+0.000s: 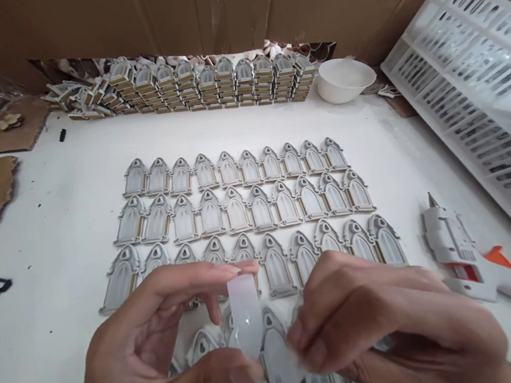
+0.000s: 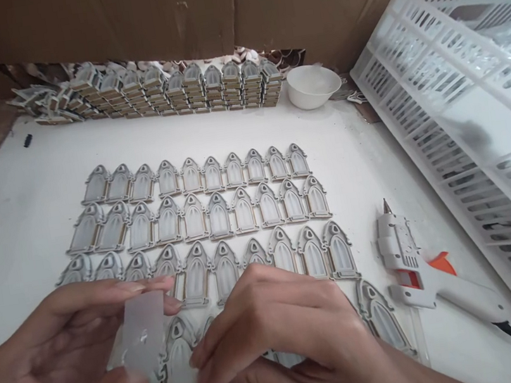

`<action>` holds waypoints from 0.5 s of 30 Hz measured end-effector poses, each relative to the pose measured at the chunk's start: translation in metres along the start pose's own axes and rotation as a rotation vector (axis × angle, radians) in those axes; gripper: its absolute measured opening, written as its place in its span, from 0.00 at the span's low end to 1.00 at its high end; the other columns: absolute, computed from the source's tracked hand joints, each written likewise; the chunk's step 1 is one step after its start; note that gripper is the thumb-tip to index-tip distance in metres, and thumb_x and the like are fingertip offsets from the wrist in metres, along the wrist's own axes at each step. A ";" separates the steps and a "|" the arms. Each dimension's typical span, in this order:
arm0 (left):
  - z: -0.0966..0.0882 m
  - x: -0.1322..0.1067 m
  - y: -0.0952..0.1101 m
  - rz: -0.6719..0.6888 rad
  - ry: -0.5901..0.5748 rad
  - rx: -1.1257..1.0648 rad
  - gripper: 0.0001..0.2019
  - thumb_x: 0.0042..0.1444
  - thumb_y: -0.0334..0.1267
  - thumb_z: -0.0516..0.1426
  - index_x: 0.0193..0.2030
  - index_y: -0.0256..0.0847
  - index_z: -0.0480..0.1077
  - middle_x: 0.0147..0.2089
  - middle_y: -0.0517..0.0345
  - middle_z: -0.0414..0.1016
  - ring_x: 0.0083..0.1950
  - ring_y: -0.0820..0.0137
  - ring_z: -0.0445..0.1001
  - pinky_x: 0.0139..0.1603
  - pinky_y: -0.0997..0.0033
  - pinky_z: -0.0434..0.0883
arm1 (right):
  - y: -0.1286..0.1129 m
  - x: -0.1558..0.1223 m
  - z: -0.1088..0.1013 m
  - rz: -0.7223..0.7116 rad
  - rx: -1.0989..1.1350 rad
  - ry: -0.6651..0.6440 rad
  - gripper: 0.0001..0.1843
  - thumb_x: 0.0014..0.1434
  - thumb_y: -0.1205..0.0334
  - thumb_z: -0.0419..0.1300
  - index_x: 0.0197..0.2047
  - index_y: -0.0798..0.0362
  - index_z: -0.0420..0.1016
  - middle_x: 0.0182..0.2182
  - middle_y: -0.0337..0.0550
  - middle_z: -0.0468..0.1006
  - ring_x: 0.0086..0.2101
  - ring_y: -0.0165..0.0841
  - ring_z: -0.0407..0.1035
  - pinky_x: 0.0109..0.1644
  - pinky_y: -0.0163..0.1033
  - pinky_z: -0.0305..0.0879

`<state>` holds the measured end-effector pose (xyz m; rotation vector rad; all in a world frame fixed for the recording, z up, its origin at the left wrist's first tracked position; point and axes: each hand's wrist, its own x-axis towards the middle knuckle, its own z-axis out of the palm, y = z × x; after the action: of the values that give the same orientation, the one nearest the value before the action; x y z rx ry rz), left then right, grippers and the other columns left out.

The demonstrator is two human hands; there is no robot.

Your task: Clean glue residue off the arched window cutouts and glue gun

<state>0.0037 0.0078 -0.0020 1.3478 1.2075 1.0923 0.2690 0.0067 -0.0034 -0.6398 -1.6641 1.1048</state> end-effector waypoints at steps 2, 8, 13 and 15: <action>0.000 0.000 0.001 0.017 -0.006 0.011 0.22 0.50 0.52 0.86 0.51 0.65 0.91 0.50 0.61 0.96 0.41 0.66 0.94 0.49 0.78 0.89 | 0.000 0.000 0.001 0.010 0.037 0.022 0.12 0.71 0.79 0.74 0.51 0.53 0.90 0.40 0.46 0.95 0.41 0.34 0.90 0.49 0.37 0.87; 0.000 -0.006 -0.002 0.094 -0.051 0.083 0.23 0.55 0.53 0.84 0.56 0.73 0.89 0.53 0.68 0.96 0.42 0.67 0.95 0.48 0.77 0.91 | -0.001 0.001 -0.006 -0.051 0.013 0.027 0.15 0.69 0.80 0.76 0.53 0.54 0.91 0.42 0.43 0.96 0.37 0.33 0.90 0.45 0.38 0.86; 0.001 -0.008 -0.005 0.135 -0.055 0.157 0.21 0.58 0.54 0.82 0.57 0.75 0.87 0.50 0.71 0.96 0.46 0.62 0.96 0.44 0.74 0.92 | -0.002 -0.001 -0.014 -0.078 -0.095 -0.022 0.13 0.68 0.80 0.77 0.49 0.55 0.91 0.46 0.45 0.95 0.41 0.32 0.90 0.47 0.34 0.89; 0.002 -0.008 -0.005 0.151 -0.064 0.189 0.20 0.60 0.57 0.80 0.58 0.76 0.86 0.51 0.70 0.96 0.47 0.61 0.96 0.44 0.74 0.92 | -0.004 -0.002 -0.014 -0.051 -0.102 -0.010 0.14 0.65 0.82 0.78 0.47 0.55 0.91 0.43 0.44 0.94 0.41 0.33 0.89 0.47 0.33 0.90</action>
<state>0.0038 -0.0006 -0.0073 1.6289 1.2007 1.0512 0.2826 0.0086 0.0007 -0.6541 -1.7453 0.9931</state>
